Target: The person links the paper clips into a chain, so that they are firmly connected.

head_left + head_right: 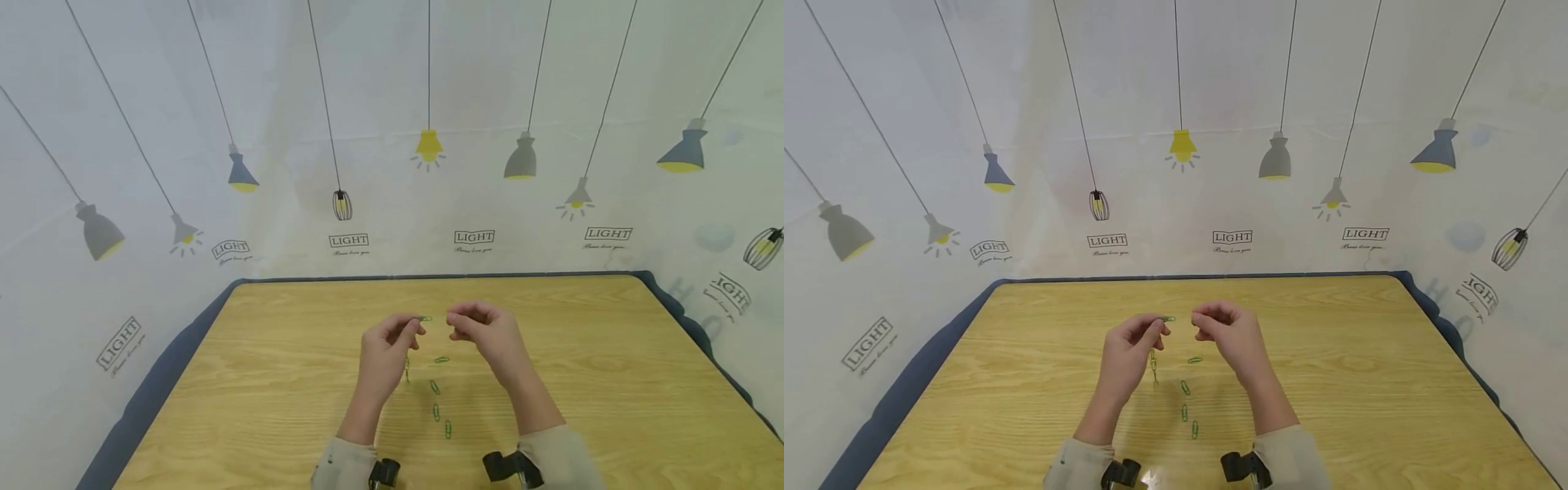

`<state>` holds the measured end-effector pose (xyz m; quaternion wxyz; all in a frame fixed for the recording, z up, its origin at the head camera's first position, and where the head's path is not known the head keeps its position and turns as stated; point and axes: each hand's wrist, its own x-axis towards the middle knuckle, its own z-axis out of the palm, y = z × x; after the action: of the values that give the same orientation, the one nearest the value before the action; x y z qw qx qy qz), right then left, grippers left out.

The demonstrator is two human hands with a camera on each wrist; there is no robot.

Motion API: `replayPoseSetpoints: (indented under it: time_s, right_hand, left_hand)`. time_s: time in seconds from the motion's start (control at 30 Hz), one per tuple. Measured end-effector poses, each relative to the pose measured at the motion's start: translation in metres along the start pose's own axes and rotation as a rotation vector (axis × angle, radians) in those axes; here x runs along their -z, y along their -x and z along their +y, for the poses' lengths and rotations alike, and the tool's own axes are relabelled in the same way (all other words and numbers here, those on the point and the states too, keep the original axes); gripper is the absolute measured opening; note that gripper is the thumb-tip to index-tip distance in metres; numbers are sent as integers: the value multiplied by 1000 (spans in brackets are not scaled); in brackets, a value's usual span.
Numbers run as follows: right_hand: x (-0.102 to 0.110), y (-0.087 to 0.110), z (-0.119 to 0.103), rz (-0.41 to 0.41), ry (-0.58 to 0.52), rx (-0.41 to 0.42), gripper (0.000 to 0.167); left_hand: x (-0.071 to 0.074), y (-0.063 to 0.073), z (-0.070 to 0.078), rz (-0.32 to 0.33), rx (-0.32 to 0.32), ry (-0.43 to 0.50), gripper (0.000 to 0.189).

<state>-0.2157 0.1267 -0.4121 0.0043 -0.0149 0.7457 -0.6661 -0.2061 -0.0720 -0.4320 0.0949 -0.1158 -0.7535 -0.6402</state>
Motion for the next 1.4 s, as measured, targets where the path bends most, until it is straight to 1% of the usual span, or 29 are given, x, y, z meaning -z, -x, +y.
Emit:
replayPoseSetpoints:
  time_s: [0.07,0.13,0.23,0.3,0.4,0.53,0.63,0.7,0.77,0.87,0.93,1.17,1.33,1.4]
  right_hand:
    - [3,-10,8,-3,110,-8,23]
    - [5,-21,19,-32,244,-18,22]
    - [9,-38,38,-126,403,-33,25]
    - [10,-46,48,-201,452,-58,26]
    - [11,-53,58,-282,476,-83,26]
    - [11,-60,66,-325,497,-134,23]
    - [9,-64,68,-346,513,-167,20]
    - [7,-66,67,-369,528,-155,17]
    - [5,-68,66,-391,551,-125,14]
    - [1,-67,67,-419,579,-92,9]
    - [0,-66,69,-424,596,-85,8]
    - [-3,-62,73,-393,593,-134,7]
    - [-3,-59,72,-384,583,-165,7]
    - [-3,-57,71,-380,585,-163,8]
  left_hand:
    - [1,-1,0,8,7,3,21]
    - [2,-1,0,20,20,1,18]
    - [2,-1,0,30,33,-6,16]
    - [2,0,-1,34,39,-8,15]
    - [2,-1,-4,39,42,-8,15]
    - [4,-1,-7,53,43,1,16]
    - [6,-1,-7,74,49,7,15]
    - [7,-2,-8,87,57,11,14]
    - [8,-1,-7,95,66,12,15]
    - [8,-1,-6,95,66,11,16]
    - [8,0,-6,92,64,9,17]
    - [6,2,-5,96,51,36,17]
    - [5,4,-6,131,40,28,15]
    - [5,5,-6,148,31,27,14]
